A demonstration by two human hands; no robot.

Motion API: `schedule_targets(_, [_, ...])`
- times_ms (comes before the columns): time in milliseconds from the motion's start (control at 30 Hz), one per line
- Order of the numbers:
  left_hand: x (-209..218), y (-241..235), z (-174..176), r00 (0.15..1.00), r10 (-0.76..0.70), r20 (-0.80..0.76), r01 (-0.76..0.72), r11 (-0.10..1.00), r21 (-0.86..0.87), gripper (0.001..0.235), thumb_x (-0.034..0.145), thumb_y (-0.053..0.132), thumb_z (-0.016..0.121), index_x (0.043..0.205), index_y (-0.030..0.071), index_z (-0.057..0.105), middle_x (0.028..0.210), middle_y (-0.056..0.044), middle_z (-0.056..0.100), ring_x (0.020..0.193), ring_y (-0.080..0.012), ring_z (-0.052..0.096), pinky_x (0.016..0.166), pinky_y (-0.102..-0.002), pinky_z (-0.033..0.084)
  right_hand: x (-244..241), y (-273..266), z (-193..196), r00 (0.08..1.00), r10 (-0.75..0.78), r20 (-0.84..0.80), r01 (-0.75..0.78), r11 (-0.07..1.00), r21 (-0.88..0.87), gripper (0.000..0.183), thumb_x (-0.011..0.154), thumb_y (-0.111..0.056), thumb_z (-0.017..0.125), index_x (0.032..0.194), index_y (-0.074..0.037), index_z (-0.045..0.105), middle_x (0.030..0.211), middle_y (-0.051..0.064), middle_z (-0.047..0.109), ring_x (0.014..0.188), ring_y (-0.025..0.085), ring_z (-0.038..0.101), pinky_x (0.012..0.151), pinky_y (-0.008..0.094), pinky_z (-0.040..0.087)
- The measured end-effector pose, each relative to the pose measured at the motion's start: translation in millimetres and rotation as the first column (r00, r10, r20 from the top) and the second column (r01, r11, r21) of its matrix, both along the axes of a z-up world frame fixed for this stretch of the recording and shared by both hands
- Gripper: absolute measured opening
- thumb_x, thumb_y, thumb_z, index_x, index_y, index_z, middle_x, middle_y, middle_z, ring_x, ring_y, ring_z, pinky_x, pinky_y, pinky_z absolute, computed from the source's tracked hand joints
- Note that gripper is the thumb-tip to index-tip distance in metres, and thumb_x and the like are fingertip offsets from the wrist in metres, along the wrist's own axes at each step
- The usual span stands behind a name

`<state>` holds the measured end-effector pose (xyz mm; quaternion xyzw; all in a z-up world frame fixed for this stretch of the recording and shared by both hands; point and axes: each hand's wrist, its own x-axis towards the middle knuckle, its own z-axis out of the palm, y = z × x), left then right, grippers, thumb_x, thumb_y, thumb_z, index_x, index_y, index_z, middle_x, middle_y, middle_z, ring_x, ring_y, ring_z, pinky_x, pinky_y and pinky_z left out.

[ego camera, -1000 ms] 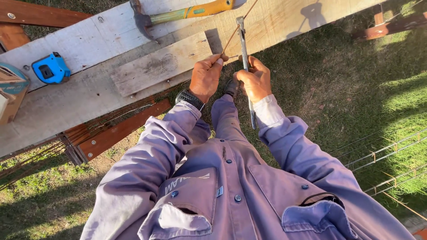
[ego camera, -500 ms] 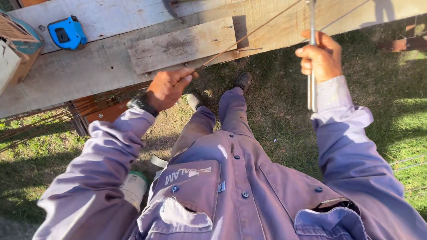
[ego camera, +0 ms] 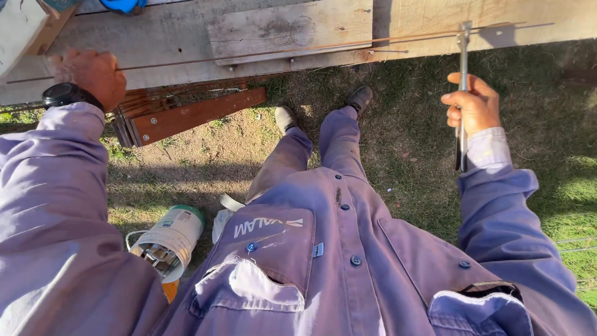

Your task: The person uses locking pliers to twist a metal wire around a nail on a wooden plank. They repeatedly bend the wire, secure it with the pliers, and twist it to tighten the connection.

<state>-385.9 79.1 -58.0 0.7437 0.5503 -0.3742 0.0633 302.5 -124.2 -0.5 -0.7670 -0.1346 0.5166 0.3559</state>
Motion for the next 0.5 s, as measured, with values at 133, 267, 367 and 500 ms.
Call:
schedule_targets(133, [76, -8, -11, 0.917, -0.046, 0.397, 0.048, 0.999, 0.006, 0.034, 0.100, 0.035, 0.049, 0.110, 0.009, 0.069, 0.108, -0.020, 0.073, 0.096, -0.0448, 0.066, 0.077, -0.057, 0.048, -44, -3, -12, 0.980, 0.198, -0.016, -0.198, 0.980, -0.033, 0.045, 0.076, 0.000, 0.065, 0.120, -0.009, 0.061, 0.062, -0.003, 0.039, 0.041, 0.005, 0.036, 0.035, 0.022, 0.026])
schedule_targets(267, [122, -15, -31, 0.812, -0.183, 0.554, 0.172, 0.982, 0.071, 0.028, 0.110, 0.040, 0.048, 0.108, 0.021, 0.068, 0.099, -0.013, 0.071, 0.088, -0.0407, 0.067, 0.065, -0.056, 0.047, -64, -3, -20, 0.944, 0.328, -0.031, -0.329, 0.944, -0.012, 0.046, 0.077, -0.003, 0.065, 0.123, -0.008, 0.061, 0.062, -0.001, 0.040, 0.045, 0.008, 0.040, 0.039, 0.024, 0.030])
schedule_targets(367, [107, -16, -16, 0.825, -0.173, 0.538, 0.154, 0.985, 0.080, 0.029, 0.115, 0.036, 0.051, 0.103, 0.015, 0.066, 0.087, -0.011, 0.061, 0.076, -0.0348, 0.060, 0.057, -0.049, 0.046, -53, -6, -20, 0.947, 0.322, -0.004, -0.322, 0.946, -0.039, 0.041, 0.078, -0.003, 0.066, 0.119, -0.008, 0.062, 0.067, 0.001, 0.046, 0.048, 0.009, 0.044, 0.039, 0.024, 0.032])
schedule_targets(500, [41, -13, -18, 0.892, -0.177, 0.415, 0.151, 0.984, 0.094, 0.030, 0.114, 0.035, 0.052, 0.107, 0.013, 0.071, 0.093, -0.017, 0.066, 0.085, -0.0414, 0.062, 0.064, -0.052, 0.048, -16, -16, -29, 0.975, 0.210, 0.069, -0.205, 0.976, -0.071, 0.047, 0.076, -0.004, 0.069, 0.123, -0.007, 0.064, 0.062, -0.001, 0.045, 0.046, 0.006, 0.044, 0.038, 0.022, 0.034])
